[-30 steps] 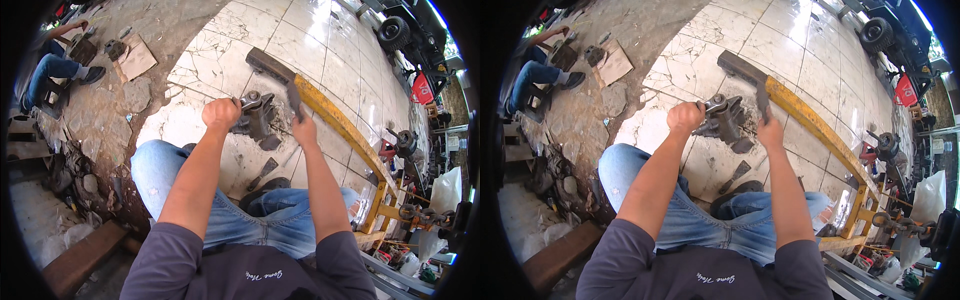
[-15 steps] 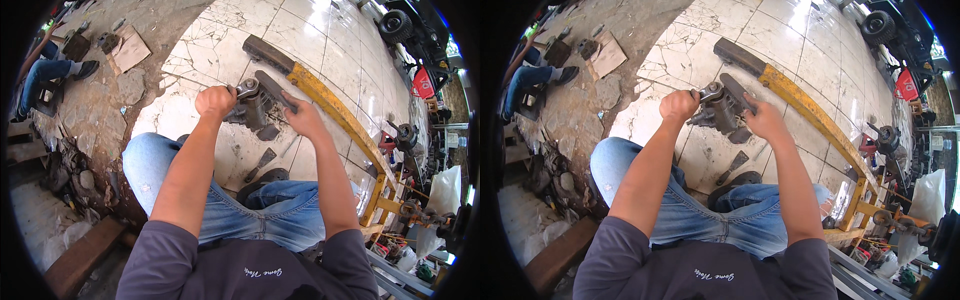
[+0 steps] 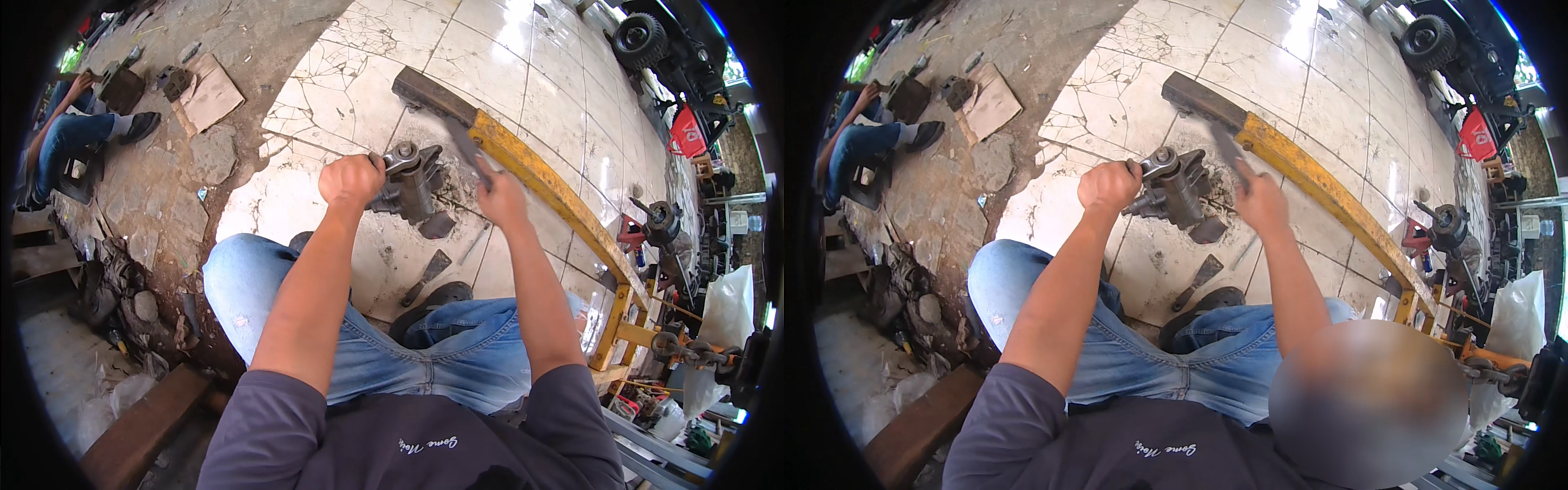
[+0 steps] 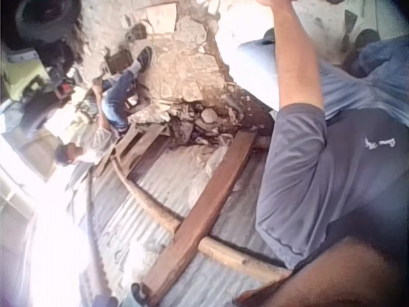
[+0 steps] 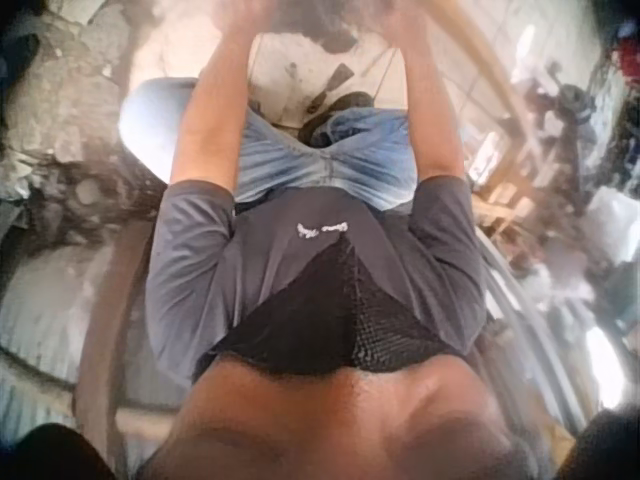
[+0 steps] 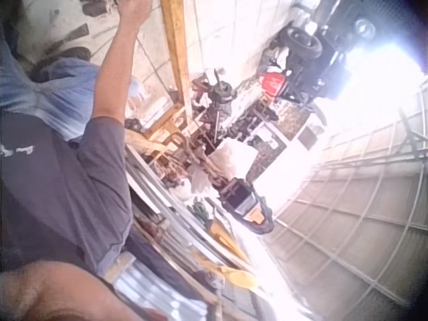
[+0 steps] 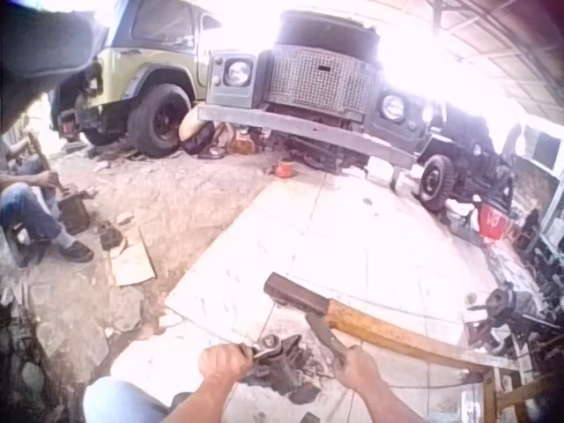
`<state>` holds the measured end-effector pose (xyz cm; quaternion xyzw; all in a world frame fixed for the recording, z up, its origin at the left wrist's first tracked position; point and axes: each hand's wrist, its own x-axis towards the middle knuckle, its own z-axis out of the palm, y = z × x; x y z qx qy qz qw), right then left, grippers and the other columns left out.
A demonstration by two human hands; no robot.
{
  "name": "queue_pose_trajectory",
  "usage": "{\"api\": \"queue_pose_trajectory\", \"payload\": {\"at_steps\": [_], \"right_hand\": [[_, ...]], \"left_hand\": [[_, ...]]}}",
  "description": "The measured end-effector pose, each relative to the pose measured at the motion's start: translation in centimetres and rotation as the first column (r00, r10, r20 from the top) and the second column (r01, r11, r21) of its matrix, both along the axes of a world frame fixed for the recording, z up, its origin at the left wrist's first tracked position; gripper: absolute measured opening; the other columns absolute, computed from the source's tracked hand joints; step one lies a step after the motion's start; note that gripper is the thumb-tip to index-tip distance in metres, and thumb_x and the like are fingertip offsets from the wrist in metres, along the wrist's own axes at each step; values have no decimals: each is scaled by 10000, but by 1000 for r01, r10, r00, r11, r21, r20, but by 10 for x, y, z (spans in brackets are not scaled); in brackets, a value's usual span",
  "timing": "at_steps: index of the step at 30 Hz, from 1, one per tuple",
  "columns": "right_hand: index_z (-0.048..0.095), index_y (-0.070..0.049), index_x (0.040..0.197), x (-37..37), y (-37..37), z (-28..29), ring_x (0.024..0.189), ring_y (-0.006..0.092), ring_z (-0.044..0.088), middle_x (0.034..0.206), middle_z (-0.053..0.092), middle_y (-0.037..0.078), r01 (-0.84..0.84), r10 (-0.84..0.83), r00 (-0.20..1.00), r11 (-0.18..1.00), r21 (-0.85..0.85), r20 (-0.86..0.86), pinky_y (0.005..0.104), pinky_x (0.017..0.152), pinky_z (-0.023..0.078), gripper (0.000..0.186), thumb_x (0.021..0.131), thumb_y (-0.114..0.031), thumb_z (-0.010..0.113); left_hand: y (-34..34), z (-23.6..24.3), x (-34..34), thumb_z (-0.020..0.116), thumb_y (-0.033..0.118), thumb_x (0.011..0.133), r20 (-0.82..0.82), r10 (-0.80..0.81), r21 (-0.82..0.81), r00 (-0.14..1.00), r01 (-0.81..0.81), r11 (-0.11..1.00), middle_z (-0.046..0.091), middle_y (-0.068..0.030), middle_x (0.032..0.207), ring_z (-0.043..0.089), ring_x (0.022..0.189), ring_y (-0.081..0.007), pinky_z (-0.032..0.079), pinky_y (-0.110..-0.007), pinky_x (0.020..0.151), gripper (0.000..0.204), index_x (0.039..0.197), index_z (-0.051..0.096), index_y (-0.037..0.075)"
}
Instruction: The person sits on the floor and uses a hammer and a wrench to repeatedly strike and adjust a metal mechanical component. They hold the part steady with one hand while striking it with the other, occasionally repositioning the tool.
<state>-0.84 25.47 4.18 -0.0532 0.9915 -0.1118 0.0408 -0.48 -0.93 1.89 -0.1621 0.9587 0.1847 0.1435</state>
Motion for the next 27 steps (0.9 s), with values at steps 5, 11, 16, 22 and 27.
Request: {"api": "queue_pose_trajectory", "payload": {"at_steps": [5,11,16,22,27], "right_hand": [[562,-226,1361,28,-18,-12,757,391,630,869,617,245,-63,46,997,951,-303,-62,455,723,504,482,881,-207,609],[572,-244,1346,-12,-54,-17,778,431,621,869,614,260,-74,85,996,950,-302,24,481,755,510,477,872,-216,612],[601,-219,1314,18,-21,-16,768,425,637,766,627,267,-177,169,984,931,-320,-53,492,743,511,456,861,-168,603],[571,-240,1349,16,-16,-6,780,395,670,861,687,247,197,-141,978,865,-462,152,471,769,529,457,893,-235,595],[549,-258,1365,11,-13,-50,916,417,663,968,680,255,-15,-36,995,858,-513,-89,447,839,534,472,896,-284,594]], "left_hand": [[2,-8,4,375,468,943,-17,8,-27,1000,-9,1000,721,-159,936,690,905,-338,534,-426,828,546,925,753,74],[2,-1,0,341,468,945,8,-3,-47,1000,4,999,712,-194,976,677,949,-371,516,-445,875,572,967,750,68],[5,-6,-2,344,468,943,11,-20,-128,1000,22,992,721,-163,981,689,938,-336,533,-423,836,567,947,758,79],[5,-3,-1,361,466,938,-16,-23,-110,1000,21,994,716,-183,969,686,937,-356,529,-431,845,562,952,753,64],[5,-2,0,354,475,938,-5,-17,-91,1000,16,996,706,-211,984,671,971,-380,515,-444,875,585,963,743,39]]}}
